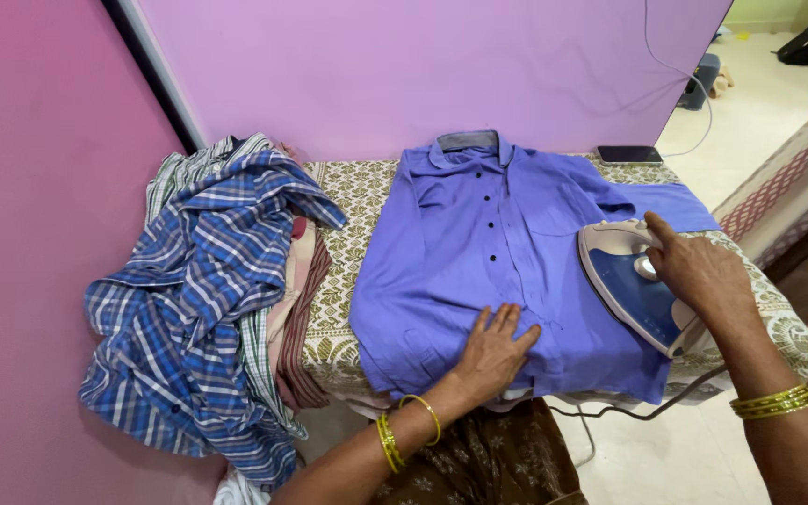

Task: The person irons a purple long-sleeved shirt on a patterned table. They smooth the fabric, iron the sleeves and body, and adjust the shirt's position throughout the process.

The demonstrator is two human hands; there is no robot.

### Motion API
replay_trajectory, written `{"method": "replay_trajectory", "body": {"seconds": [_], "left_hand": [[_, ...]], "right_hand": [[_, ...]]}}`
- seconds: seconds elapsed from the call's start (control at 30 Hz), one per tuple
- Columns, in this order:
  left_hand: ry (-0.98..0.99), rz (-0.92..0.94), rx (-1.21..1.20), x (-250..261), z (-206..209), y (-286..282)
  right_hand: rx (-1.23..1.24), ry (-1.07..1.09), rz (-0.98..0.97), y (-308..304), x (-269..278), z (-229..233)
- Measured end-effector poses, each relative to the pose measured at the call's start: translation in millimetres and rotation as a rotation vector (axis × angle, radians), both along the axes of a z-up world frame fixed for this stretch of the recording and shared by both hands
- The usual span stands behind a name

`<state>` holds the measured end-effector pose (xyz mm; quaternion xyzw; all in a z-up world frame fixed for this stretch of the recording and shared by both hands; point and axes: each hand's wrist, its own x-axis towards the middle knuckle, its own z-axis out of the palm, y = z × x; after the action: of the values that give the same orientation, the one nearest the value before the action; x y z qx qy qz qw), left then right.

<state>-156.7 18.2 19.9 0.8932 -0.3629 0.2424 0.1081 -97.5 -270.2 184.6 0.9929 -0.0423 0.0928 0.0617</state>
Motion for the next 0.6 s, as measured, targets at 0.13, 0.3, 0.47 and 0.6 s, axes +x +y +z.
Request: {"method": "replay_trajectory", "body": {"seconds": [0.13,0.3,0.47,0.6], "left_hand": [[0.074,-0.191,-0.208,14,-29,-3],[0.224,-0.434,-0.228,-36,6,-16],[0.504,-0.337,-0.336,-25,30,19],[0.046,0.540,-0.249,79,50,107]], "right_hand": [[0.002,-0.009,-0.010,0,1,1],[0.006,-0.013,-0.001,0,0,0],[0.033,0.020,-0.037,-1,2,-1],[0.054,0.015,-0.016,-1,3,-3]]}}
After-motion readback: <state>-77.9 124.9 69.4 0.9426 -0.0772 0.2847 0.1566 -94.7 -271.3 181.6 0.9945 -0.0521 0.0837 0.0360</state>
